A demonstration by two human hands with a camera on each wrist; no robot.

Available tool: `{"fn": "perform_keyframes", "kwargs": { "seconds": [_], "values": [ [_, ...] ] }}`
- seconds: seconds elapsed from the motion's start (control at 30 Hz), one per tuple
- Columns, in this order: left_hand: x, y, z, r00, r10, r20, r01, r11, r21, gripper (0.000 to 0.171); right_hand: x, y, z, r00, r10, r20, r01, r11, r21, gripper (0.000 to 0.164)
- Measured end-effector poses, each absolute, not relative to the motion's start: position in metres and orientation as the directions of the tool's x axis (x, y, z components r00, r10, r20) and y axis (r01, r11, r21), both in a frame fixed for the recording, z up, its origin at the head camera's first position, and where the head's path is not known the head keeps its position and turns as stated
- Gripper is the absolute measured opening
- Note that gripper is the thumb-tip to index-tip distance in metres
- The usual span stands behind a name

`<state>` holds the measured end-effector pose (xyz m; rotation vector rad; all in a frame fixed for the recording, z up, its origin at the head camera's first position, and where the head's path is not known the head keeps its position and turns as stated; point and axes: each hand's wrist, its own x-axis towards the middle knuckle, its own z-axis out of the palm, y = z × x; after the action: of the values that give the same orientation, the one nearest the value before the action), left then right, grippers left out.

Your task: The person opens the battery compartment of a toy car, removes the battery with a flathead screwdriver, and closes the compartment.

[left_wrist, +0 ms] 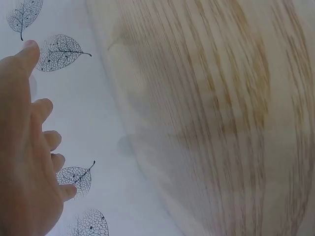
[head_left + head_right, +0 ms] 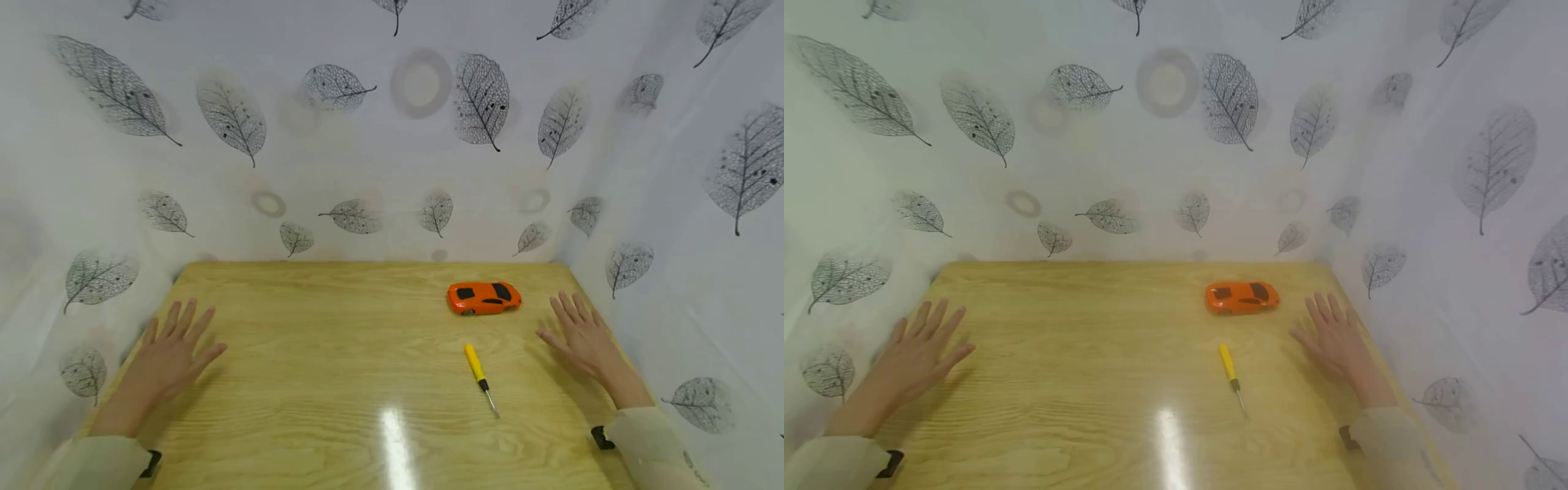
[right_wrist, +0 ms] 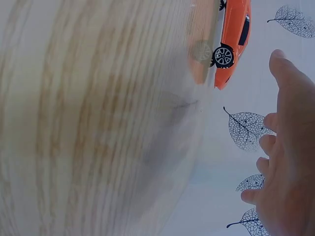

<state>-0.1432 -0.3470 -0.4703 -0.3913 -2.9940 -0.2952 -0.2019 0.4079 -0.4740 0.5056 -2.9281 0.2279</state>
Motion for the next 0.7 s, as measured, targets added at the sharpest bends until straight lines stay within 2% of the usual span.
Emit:
{"fn": "perform_keyframes", "kwargs": {
  "seconds": [0.33,0.7],
  "values": [
    [-0.15,-0.329,-0.47,-0.951,0.265,0.16,0.292,0.938,0.184,0.082,-0.202,0.405,-0.471,-0.934,-0.31,0.176,-0.337,0.93,-0.149,0.082],
    [-0.175,-0.281,-0.46,-0.93,0.332,0.156,0.36,0.908,0.214,0.081,-0.211,0.4,-0.476,-0.937,-0.308,0.164,-0.339,0.916,-0.215,0.082]
  ]
}}
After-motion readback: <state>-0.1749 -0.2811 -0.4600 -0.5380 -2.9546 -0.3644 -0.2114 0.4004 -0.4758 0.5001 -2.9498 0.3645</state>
